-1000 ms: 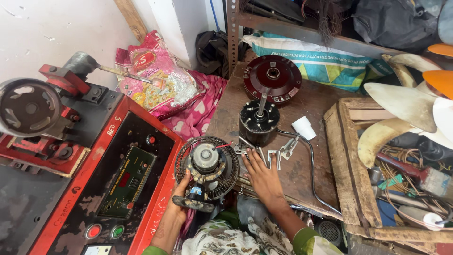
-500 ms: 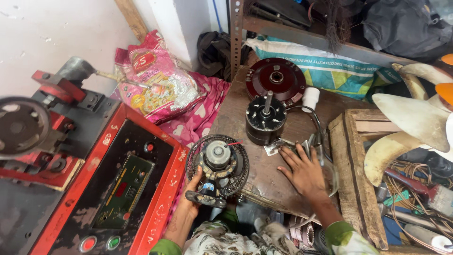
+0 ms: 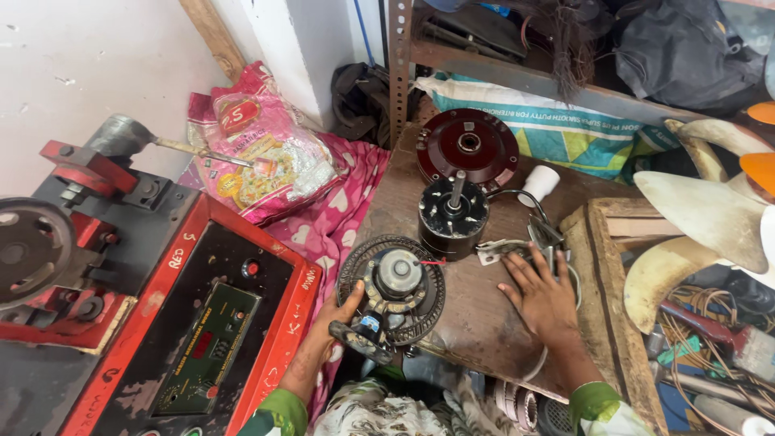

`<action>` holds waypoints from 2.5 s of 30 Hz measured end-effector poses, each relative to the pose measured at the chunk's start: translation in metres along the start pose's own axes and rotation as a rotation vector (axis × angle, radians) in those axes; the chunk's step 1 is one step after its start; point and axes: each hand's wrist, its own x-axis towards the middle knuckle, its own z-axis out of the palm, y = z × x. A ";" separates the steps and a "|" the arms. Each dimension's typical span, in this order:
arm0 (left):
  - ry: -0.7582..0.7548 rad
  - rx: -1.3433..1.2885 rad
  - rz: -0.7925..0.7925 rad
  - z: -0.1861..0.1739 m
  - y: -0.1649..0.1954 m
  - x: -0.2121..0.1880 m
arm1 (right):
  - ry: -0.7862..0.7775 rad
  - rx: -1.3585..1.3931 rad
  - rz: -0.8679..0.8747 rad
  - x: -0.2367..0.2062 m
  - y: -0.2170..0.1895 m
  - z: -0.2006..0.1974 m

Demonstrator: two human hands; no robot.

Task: The person works on a disassembled fan motor on a cluttered workbench, using a screwdriver to tighten screws on the motor housing and capacitor. They briefly move to an air cooler, pick up a screwdriver from the floor, and return to continue adjusting the motor.

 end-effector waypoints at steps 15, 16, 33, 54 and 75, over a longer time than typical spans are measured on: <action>-0.365 0.828 0.303 0.021 0.024 0.027 | 0.057 0.879 0.186 -0.009 -0.035 -0.026; -0.382 0.747 0.190 0.026 0.027 0.029 | 0.075 1.028 0.209 -0.016 -0.041 -0.023; 0.013 -0.319 0.145 0.056 0.031 -0.012 | 0.298 1.502 0.491 -0.093 -0.055 -0.005; 0.467 -0.144 0.223 -0.127 -0.178 -0.223 | 0.611 1.474 -0.025 -0.182 -0.224 -0.163; 0.447 -0.161 0.257 -0.133 -0.235 -0.295 | 0.463 1.566 -0.024 -0.256 -0.267 -0.144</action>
